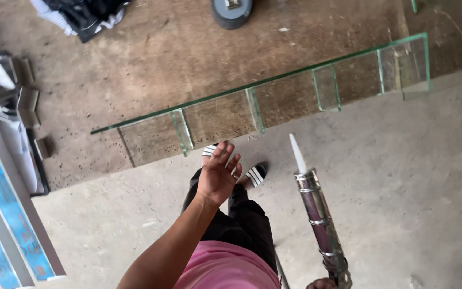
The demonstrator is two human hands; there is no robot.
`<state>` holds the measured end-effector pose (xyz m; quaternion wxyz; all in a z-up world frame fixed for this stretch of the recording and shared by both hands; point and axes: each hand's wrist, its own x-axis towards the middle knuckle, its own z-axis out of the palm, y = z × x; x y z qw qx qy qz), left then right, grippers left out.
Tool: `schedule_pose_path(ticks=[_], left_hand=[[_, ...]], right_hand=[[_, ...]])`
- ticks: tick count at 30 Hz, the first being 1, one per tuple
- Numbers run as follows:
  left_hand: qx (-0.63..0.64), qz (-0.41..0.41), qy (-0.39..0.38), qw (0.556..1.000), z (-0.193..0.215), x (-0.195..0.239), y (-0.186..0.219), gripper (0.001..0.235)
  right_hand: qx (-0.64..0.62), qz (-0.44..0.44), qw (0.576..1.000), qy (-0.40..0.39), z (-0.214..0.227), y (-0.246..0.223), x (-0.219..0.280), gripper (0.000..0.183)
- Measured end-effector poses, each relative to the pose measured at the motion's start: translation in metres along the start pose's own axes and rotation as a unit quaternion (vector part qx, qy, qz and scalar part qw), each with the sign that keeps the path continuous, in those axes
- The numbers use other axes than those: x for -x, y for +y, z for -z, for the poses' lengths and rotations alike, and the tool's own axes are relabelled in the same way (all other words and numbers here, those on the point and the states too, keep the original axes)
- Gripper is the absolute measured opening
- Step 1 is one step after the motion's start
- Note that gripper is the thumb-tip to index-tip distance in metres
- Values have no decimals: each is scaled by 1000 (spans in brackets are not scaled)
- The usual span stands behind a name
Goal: Assembling a glass structure by applying sealant with a caulking gun and positioning glass panels
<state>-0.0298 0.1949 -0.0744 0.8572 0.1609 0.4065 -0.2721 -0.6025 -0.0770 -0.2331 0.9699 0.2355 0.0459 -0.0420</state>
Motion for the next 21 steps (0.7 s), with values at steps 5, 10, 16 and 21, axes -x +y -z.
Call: schedule_pose_path(ticks=[5,10,16,21], left_hand=[[-151,-15,118,981,14,0,-28,9],[-336,-139,10,932,-25,32,-34,26],[-467,-211,-88,854,-46,31,-34,71],[-453,-233,-79,857,-41,10,-38,69]], right_hand=[[46,-2,999,21,33,-13,-9,30],[62,-15,998,20,-27,101,-42,35],[99,84,989,70,-63,178,-88,44],[137,105,961,218,-114,221,-142,42]])
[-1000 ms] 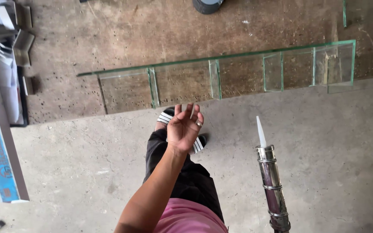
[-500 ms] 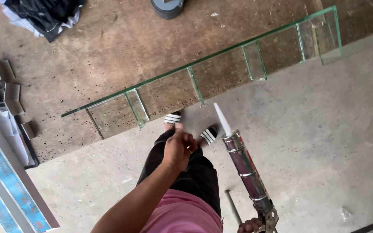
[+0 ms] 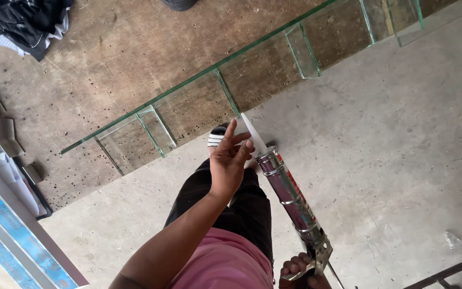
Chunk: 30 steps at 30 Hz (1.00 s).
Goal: Assembling a glass structure by applying sealant with a caulking gun and positioning glass panels
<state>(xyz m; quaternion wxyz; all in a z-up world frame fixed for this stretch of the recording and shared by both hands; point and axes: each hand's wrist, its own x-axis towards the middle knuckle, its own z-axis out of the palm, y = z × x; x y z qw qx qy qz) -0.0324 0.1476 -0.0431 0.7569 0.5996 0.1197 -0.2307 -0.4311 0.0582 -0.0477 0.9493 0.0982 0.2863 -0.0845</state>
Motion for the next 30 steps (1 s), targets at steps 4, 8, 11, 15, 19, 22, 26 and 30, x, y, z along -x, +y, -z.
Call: schedule_pose_path(ticks=[4,8,11,15,19,22,26,30], left_hand=[[-22,-15,26,999,-1,-8,5,57],[-97,11,20,995,1,-12,22,51],[-106,14,6,994,4,-13,17,52],[-127,7,12,992,3,-14,16,51],[-131,0,6,991,3,-14,15,51],[-132,2,5,991,3,-14,13,51],[-132,-1,12,991,4,-14,11,50],[-130,-11,12,991,4,-15,7,50]], right_hand=[[-5,-1,1000,-19,-6,11,1,40],[-21,-9,996,-86,27,5,2,43],[-23,0,998,-51,29,8,6,41],[-26,-10,999,-38,22,8,6,41],[-32,7,999,32,13,13,9,41],[-32,12,998,50,8,14,8,40],[-32,5,999,42,-9,18,3,40],[-45,8,998,37,2,17,4,39]])
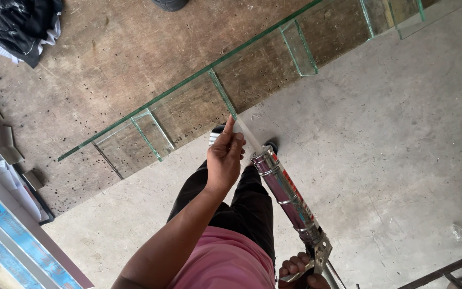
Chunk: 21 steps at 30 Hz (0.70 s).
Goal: Assembling a glass structure by applying sealant with a caulking gun and positioning glass panels
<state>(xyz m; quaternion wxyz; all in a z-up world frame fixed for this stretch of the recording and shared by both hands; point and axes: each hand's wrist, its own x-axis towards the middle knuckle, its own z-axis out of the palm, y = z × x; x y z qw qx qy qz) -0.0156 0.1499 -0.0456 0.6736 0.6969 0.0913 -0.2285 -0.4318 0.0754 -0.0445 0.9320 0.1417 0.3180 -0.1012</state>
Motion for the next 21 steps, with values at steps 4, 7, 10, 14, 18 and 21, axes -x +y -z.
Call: schedule_pose_path(ticks=[4,7,10,14,18,21], left_hand=[[-9,-7,1,1000,0,0,3,50],[-11,4,0,1000,0,1,5,51],[-8,11,1,1000,0,1,4,51],[-17,3,1,1000,0,1,7,51],[-21,8,7,1000,0,1,3,50],[-9,3,3,1000,0,1,2,50]], right_hand=[[9,3,1000,-30,1,2,-2,39],[8,12,999,-38,-14,8,-3,39],[7,18,1000,-6,-12,7,1,38],[8,11,1000,-23,-11,5,0,38],[14,17,1000,2,-12,6,2,38],[14,19,1000,-13,-14,6,0,36]])
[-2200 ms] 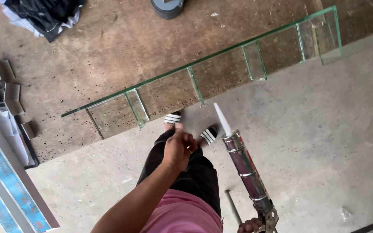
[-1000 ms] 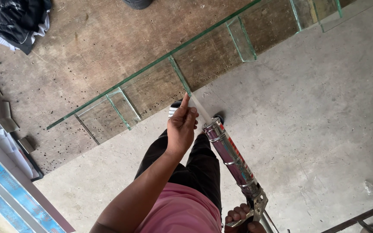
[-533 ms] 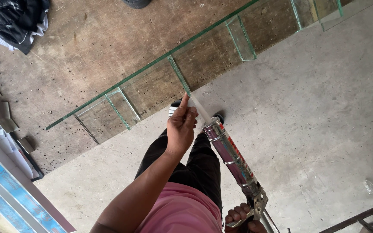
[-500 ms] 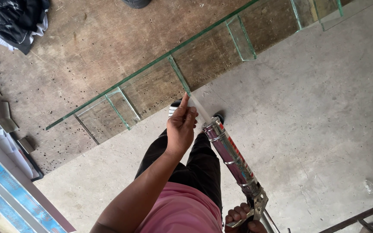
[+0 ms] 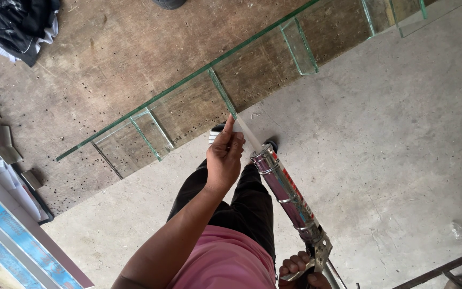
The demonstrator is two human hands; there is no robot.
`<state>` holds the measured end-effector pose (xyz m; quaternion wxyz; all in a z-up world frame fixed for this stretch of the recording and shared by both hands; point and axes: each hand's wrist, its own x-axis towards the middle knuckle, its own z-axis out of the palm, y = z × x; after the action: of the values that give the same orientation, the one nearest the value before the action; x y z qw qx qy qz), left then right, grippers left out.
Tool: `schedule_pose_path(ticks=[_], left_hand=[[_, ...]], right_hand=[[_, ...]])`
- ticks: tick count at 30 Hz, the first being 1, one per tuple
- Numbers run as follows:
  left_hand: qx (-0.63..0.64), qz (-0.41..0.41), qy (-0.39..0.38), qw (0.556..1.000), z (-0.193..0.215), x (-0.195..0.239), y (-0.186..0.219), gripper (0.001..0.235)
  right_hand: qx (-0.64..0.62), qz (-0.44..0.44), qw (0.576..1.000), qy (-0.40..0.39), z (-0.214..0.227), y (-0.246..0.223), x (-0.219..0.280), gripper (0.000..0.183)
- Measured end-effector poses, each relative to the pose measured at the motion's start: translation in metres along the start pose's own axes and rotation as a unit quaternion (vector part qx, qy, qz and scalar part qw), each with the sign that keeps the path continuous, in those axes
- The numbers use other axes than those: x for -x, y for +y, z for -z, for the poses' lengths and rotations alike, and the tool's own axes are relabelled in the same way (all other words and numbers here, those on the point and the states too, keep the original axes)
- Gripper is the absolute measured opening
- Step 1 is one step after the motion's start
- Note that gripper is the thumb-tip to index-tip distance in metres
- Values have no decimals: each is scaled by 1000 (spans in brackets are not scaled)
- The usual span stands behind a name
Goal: Assembling a glass structure by applying sealant with a caulking gun and positioning glass panels
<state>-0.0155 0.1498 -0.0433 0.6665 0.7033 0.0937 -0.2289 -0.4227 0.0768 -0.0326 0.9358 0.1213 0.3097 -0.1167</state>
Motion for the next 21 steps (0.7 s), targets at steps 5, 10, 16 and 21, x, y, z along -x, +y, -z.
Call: schedule_pose_path(ticks=[5,10,16,21], left_hand=[[-39,-20,5,999,-1,1,1,51],[-43,-32,2,999,-1,2,3,51],[-35,-33,-1,999,0,2,3,50],[-32,-27,3,999,1,3,3,49]], right_hand=[[-8,-3,1000,18,-7,2,2,38],[-3,-8,1000,4,11,-4,6,37],[-14,-15,999,-29,35,-11,8,38],[-16,-20,1000,-2,16,-6,6,38]])
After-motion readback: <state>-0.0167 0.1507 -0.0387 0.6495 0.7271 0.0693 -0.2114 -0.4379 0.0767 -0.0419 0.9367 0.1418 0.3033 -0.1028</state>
